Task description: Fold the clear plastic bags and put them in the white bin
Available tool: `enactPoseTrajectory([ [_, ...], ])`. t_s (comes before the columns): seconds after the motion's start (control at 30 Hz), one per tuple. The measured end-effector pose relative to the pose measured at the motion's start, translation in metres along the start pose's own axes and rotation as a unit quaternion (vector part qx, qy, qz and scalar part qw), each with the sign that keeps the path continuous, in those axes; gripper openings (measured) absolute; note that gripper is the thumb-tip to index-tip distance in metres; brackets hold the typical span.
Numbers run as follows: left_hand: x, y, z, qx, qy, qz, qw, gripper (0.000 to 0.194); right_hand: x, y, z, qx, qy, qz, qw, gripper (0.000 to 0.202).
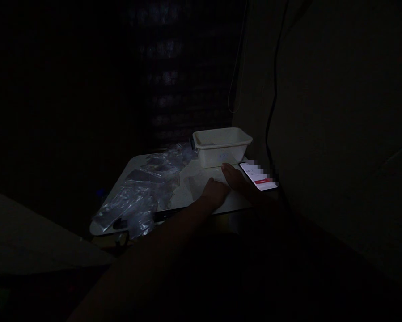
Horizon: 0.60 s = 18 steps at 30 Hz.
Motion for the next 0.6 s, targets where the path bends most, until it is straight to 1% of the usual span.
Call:
enactPoseTrajectory([
  [0.17,-0.004,0.003,-0.004,-0.004,-0.005,-0.002,1.000,0.025,0.000,-0.002,-0.009,-0.009,0.047,0.021,0.999,0.038],
  [0.23,0.002,0.004,-0.008,-0.008,-0.033,-0.028,0.999,0.024,-0.005,-0.001,-0.014,-0.030,0.076,0.059,0.995,0.040],
  [0.3,0.014,0.005,-0.014,-0.001,-0.110,-0.064,0.992,0.021,-0.014,0.000,-0.018,-0.054,0.139,0.129,0.980,0.041],
  [0.33,0.022,0.005,-0.017,0.009,-0.172,-0.082,0.982,0.017,-0.020,0.001,-0.017,-0.060,0.194,0.164,0.965,0.042],
  [0.37,0.031,0.004,-0.020,0.023,-0.258,-0.090,0.962,0.014,-0.025,0.001,-0.016,-0.061,0.250,0.192,0.947,0.043],
  [0.4,0.041,0.003,-0.023,0.031,-0.359,-0.107,0.927,0.010,-0.028,0.003,-0.013,-0.057,0.302,0.209,0.929,0.045],
  [0.43,0.054,0.000,-0.026,0.022,-0.459,-0.137,0.877,0.007,-0.030,0.004,-0.011,-0.047,0.345,0.217,0.912,0.049],
  [0.5,0.077,-0.007,-0.031,-0.012,-0.630,-0.189,0.753,0.007,-0.028,0.006,-0.008,-0.023,0.400,0.221,0.889,0.058],
  [0.53,0.086,-0.011,-0.033,-0.019,-0.694,-0.200,0.691,0.008,-0.024,0.006,-0.006,-0.004,0.427,0.221,0.877,0.063],
  [0.57,0.093,-0.014,-0.033,-0.016,-0.738,-0.209,0.641,0.009,-0.017,0.007,-0.004,0.021,0.466,0.221,0.856,0.067],
  [0.6,0.099,-0.017,-0.033,-0.009,-0.765,-0.227,0.602,0.010,-0.008,0.006,-0.003,0.053,0.514,0.221,0.827,0.070],
])
Point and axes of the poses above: each hand's wrist, its own y-axis towards the middle knuckle, its own z-axis out of the palm, x = y × z, the point moved 4 cm from there along y, towards the middle knuckle, and after that the axes turned 10 degrees about -z, right-handed, at the moved point
